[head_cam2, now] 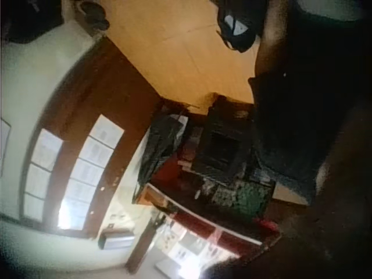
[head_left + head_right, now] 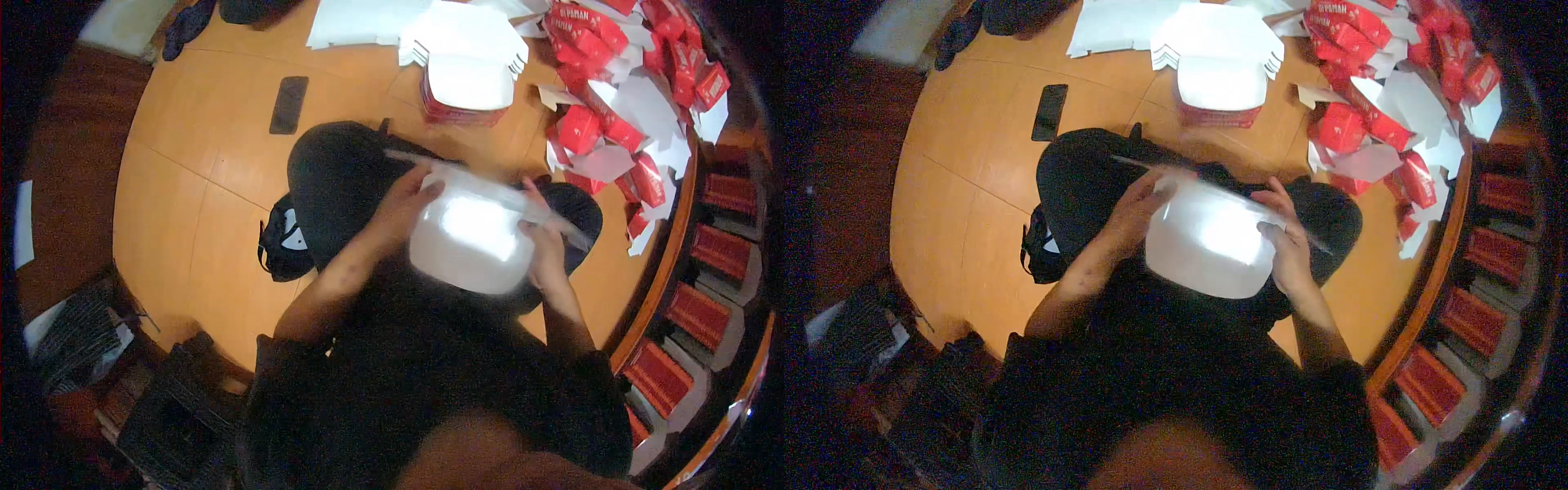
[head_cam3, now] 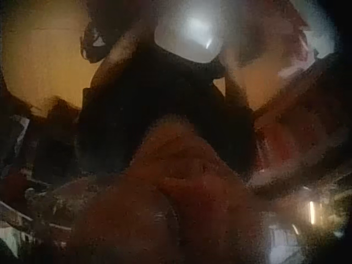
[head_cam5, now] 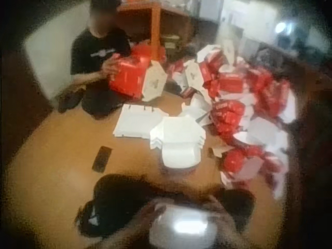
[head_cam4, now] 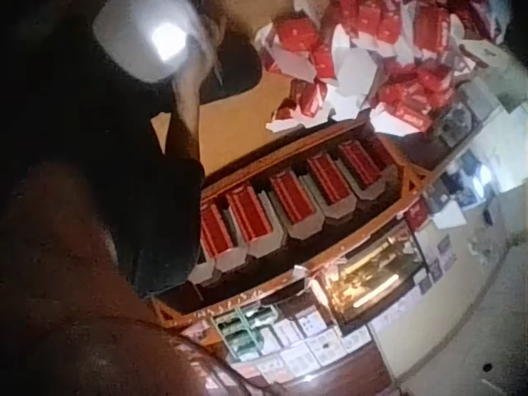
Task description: The person sits on the floor and repeatedly assembles small red and white cardboard boxes. They fold the flat-packed pieces into shape, insert a red packet into each box, and place the finished units into a nearby wooden crate.
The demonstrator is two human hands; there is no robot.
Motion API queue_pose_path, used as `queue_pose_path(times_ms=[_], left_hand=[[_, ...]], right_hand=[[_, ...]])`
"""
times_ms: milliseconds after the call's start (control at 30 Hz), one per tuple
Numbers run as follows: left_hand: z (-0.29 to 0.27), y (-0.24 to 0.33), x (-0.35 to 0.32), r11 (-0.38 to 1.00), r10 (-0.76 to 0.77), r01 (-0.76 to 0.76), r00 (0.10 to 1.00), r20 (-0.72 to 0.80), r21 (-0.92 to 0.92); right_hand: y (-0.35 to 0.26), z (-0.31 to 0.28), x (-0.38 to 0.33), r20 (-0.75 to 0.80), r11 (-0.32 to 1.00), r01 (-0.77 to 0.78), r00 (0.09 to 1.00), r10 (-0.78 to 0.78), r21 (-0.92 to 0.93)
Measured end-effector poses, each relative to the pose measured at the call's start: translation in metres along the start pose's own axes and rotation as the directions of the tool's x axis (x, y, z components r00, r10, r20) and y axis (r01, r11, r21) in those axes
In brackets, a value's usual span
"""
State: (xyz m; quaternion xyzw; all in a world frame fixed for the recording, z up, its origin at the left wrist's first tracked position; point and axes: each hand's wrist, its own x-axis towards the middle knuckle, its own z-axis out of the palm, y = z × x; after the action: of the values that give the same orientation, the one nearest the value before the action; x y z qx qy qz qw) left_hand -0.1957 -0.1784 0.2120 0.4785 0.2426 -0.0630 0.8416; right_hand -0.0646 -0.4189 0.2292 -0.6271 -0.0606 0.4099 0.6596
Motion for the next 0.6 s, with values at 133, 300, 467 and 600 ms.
queue_pose_path(times_ms=[133,300,467,600], left_hand=[[-0.006,0.011,-0.043,0.992,-0.040,0.070,0.963,0.267,-0.102],[0.003,0.016,-0.039,0.769,0.436,-0.514,0.856,0.276,0.379],[0.015,-0.001,-0.047,0.869,-0.107,0.156,0.986,-0.130,0.469],[0.036,-0.003,-0.060,0.898,0.101,-0.002,0.974,-0.201,0.440]], right_hand=[[0.022,-0.017,-0.016,0.214,0.993,-0.016,0.977,-0.008,0.113],[-0.007,0.004,-0.019,0.271,0.973,-0.002,0.961,-0.062,0.230],[-0.002,0.004,-0.018,-0.088,0.920,-0.175,0.972,0.218,0.351],[0.002,0.009,-0.016,0.025,0.860,-0.215,0.973,0.230,0.463]])
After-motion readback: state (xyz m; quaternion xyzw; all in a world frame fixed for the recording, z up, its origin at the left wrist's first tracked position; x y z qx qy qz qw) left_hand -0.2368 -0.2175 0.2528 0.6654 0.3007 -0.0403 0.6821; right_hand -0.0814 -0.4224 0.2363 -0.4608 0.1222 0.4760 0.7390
